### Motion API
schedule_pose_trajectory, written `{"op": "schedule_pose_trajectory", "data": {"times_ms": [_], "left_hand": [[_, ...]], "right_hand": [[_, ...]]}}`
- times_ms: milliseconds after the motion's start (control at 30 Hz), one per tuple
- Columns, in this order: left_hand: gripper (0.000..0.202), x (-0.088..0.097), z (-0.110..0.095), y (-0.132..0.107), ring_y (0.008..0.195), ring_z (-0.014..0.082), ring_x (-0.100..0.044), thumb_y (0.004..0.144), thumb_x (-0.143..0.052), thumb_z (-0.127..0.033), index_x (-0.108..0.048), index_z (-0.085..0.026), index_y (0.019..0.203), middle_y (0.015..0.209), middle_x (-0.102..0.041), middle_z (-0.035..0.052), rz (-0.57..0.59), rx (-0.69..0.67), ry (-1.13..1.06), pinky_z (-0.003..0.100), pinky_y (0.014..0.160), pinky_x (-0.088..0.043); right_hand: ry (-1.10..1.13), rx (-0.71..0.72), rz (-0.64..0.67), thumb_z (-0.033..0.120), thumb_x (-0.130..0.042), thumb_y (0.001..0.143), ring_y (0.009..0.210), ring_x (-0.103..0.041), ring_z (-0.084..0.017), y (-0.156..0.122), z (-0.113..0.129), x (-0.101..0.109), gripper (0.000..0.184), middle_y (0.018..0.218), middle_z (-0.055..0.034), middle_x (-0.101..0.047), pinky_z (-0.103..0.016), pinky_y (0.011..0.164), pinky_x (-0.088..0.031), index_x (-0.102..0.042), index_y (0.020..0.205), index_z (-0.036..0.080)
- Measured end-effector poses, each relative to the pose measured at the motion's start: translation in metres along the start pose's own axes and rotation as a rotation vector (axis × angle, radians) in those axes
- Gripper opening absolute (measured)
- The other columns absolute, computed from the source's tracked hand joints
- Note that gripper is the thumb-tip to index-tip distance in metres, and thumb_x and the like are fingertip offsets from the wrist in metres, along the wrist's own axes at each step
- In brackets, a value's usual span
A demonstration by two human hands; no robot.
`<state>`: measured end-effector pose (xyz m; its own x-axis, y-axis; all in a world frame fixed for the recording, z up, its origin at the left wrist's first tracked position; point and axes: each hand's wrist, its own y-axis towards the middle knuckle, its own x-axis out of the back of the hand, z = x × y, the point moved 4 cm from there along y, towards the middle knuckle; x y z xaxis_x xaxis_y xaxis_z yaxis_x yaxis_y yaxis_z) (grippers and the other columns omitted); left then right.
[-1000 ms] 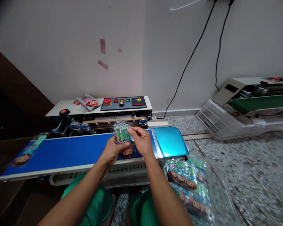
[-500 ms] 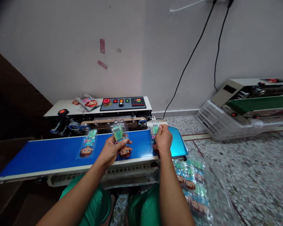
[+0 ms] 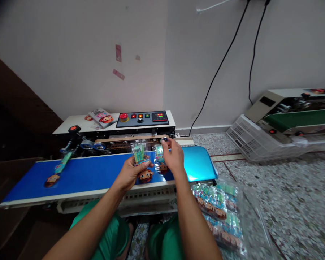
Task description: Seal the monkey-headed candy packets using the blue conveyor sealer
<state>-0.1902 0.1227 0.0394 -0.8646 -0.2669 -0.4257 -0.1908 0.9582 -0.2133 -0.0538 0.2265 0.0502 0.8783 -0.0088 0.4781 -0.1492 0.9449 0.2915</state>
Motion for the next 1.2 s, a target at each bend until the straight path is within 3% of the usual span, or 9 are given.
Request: {"op": "schedule_pose_trajectory", "data": {"times_ms": [133,233,333,533,667,800,900,1067,1200], "left_hand": [[0.044,-0.002,-0.001,0.000,0.069,0.0191,-0.067,0.059,-0.080,-0.029,-0.062,-0.012,0.095,0.079,-0.070,0.0059,0.020,-0.038,-0.001,0.031,0.064,-0.054],[0.044,-0.003,0.000,-0.001,0.073,0.0211,-0.067,0.060,-0.080,-0.030,-0.062,-0.013,0.096,0.081,-0.071,0.0070,0.033,-0.008,-0.011,0.032,0.065,-0.054],[0.043,-0.004,0.001,-0.001,0.073,0.0216,-0.068,0.061,-0.079,-0.032,-0.063,-0.013,0.096,0.081,-0.071,0.0085,0.029,0.006,-0.004,0.031,0.065,-0.053],[0.040,-0.006,-0.002,0.000,0.078,0.0210,-0.068,0.066,-0.076,-0.029,-0.063,-0.013,0.101,0.088,-0.072,0.0084,0.102,-0.102,0.012,0.032,0.074,-0.052],[0.036,-0.006,0.000,0.000,0.071,0.0210,-0.068,0.066,-0.076,-0.030,-0.064,-0.010,0.094,0.081,-0.072,0.0093,0.091,-0.037,0.015,0.033,0.068,-0.054],[0.041,-0.004,0.001,0.000,0.077,0.0243,-0.069,0.062,-0.078,-0.030,-0.061,-0.012,0.094,0.086,-0.072,0.0106,0.052,0.012,-0.010,0.038,0.068,-0.055],[0.040,-0.002,-0.002,0.000,0.077,0.0240,-0.069,0.062,-0.079,-0.030,-0.062,-0.011,0.093,0.087,-0.072,0.0119,0.026,-0.001,0.024,0.036,0.067,-0.055],[0.039,-0.001,-0.003,-0.001,0.077,0.0227,-0.069,0.063,-0.078,-0.030,-0.061,-0.012,0.093,0.087,-0.071,0.0107,0.037,-0.001,0.025,0.035,0.066,-0.055],[0.038,-0.001,-0.001,-0.001,0.078,0.0220,-0.068,0.065,-0.077,-0.030,-0.060,-0.012,0.094,0.087,-0.071,0.0104,0.049,0.002,0.037,0.036,0.068,-0.055]], "right_hand": [[0.603,-0.076,0.275,0.048,-0.055,0.081,0.087,-0.062,-0.018,-0.020,0.019,-0.019,0.035,0.095,-0.0042,-0.070,-0.031,0.079,-0.048,-0.067,0.098,0.020],[0.786,-0.120,0.132,0.045,-0.059,0.079,0.082,-0.064,-0.016,-0.023,0.022,-0.018,0.028,0.087,-0.0028,-0.070,-0.032,0.078,-0.049,-0.069,0.086,0.020],[0.820,-0.092,0.015,0.045,-0.054,0.082,0.083,-0.064,-0.016,-0.022,0.023,-0.011,0.029,0.090,-0.0043,-0.070,-0.032,0.078,-0.049,-0.068,0.086,0.019],[0.710,-0.114,0.208,0.043,-0.063,0.075,0.079,-0.062,-0.017,-0.027,0.027,-0.021,0.028,0.085,-0.0025,-0.070,-0.030,0.073,-0.048,-0.069,0.088,0.019],[0.722,-0.107,-0.038,0.046,-0.053,0.081,0.074,-0.058,-0.014,-0.021,0.018,-0.010,0.029,0.081,-0.0006,-0.065,-0.026,0.069,-0.045,-0.061,0.086,0.019],[0.399,-0.050,-0.293,0.048,-0.041,0.087,0.073,-0.054,-0.014,-0.011,0.001,0.023,0.033,0.081,-0.0018,-0.061,-0.025,0.068,-0.042,-0.056,0.090,0.019],[0.031,-0.023,-0.352,0.044,-0.035,0.090,0.074,-0.053,-0.016,-0.003,-0.019,0.044,0.035,0.081,-0.0045,-0.061,-0.027,0.068,-0.040,-0.056,0.092,0.017],[-0.398,-0.124,-0.093,0.032,-0.033,0.091,0.068,-0.054,-0.019,0.007,-0.054,0.044,0.030,0.075,-0.0072,-0.062,-0.027,0.062,-0.033,-0.058,0.096,0.015],[-0.570,-0.164,0.051,0.029,-0.034,0.091,0.066,-0.054,-0.019,0.013,-0.058,0.032,0.028,0.075,-0.0087,-0.064,-0.027,0.058,-0.028,-0.059,0.096,0.016]]}}
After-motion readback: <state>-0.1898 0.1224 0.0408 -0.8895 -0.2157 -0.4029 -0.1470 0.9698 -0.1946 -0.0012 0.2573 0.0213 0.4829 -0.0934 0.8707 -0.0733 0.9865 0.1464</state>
